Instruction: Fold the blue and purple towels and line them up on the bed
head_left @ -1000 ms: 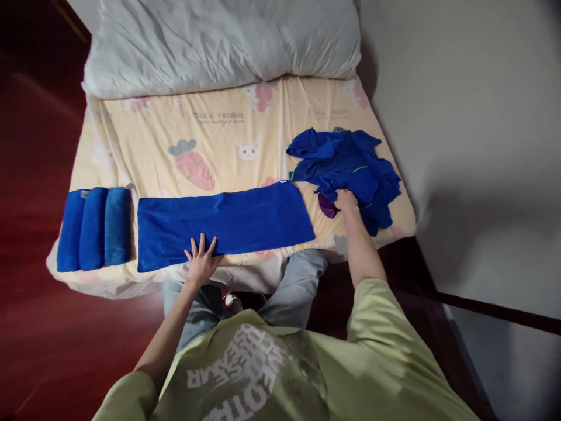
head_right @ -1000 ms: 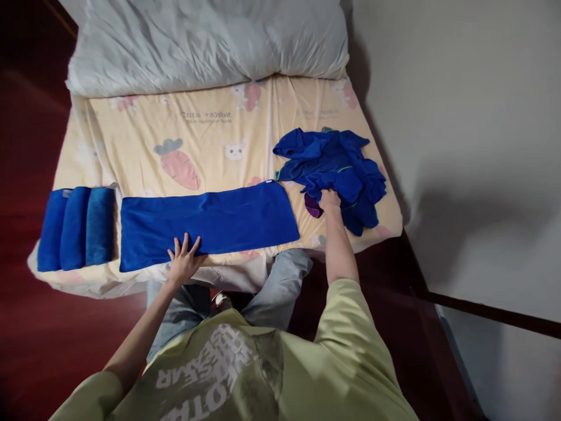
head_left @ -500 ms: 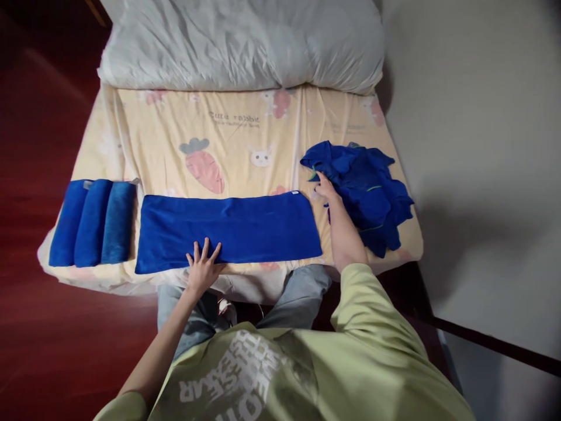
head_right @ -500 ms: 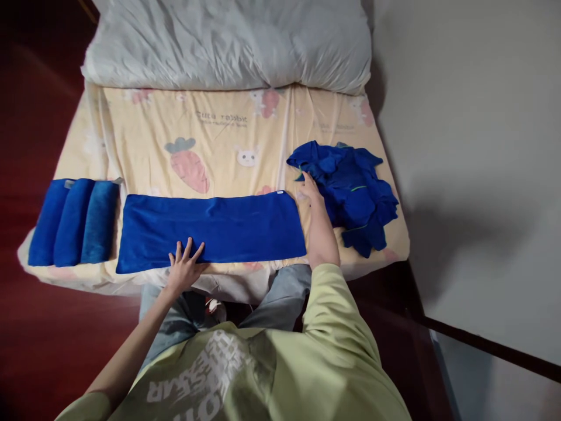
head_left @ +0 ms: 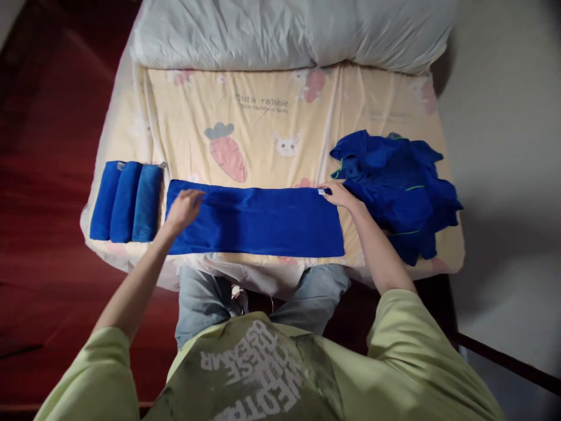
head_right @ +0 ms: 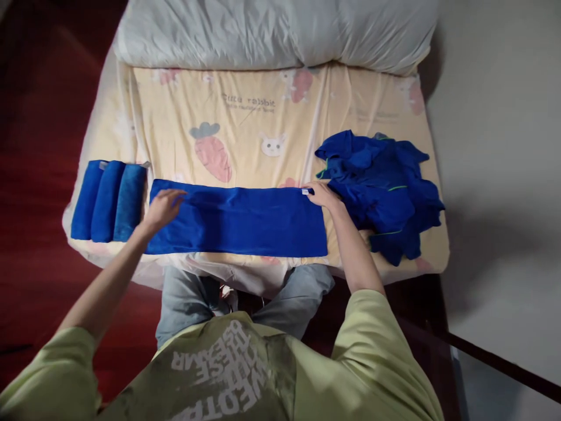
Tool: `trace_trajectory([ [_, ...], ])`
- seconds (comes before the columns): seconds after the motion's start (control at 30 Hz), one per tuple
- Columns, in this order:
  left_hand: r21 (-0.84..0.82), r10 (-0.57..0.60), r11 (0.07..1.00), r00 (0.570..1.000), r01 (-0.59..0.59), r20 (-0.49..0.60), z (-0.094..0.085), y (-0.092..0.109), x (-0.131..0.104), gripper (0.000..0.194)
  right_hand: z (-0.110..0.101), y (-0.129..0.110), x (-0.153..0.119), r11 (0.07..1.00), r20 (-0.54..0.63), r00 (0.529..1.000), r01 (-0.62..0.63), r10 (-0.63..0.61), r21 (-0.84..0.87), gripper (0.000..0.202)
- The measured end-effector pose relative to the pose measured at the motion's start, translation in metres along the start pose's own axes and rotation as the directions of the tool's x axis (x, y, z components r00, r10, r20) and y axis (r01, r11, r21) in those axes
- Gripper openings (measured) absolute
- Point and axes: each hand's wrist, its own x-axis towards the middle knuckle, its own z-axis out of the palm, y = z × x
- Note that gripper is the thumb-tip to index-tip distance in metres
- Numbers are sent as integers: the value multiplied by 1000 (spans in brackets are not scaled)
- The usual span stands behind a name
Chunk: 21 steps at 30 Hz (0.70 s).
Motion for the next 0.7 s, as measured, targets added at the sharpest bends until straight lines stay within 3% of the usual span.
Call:
trace_trajectory([
  [0.07,61,-47,997,998,49,-35,-17,-33,36,45,-7,7,3,999,24,999,-25,25,22,38],
  [0.13,113,-87,990,996,85,11,-25,-58,61,44,-14,16,4,995,23,995,-94,93,29,28],
  [0.27,153,-102,985,985,80,140,-28,-85,80,37,-23,33,-2,965,-17,975,-216,221,147,14],
  [0.43,236,-73,971,982,30,176,-29,-103,85,21,-20,45,-12,930,-88,960,-230,265,288,28],
  [0.57,216,-90,975,976,45,200,-34,-104,88,19,-7,50,-11,897,-143,952,-194,269,397,35],
  [0.7,148,-165,977,983,151,86,-39,-96,90,22,5,62,-6,872,-308,894,-156,325,464,36],
])
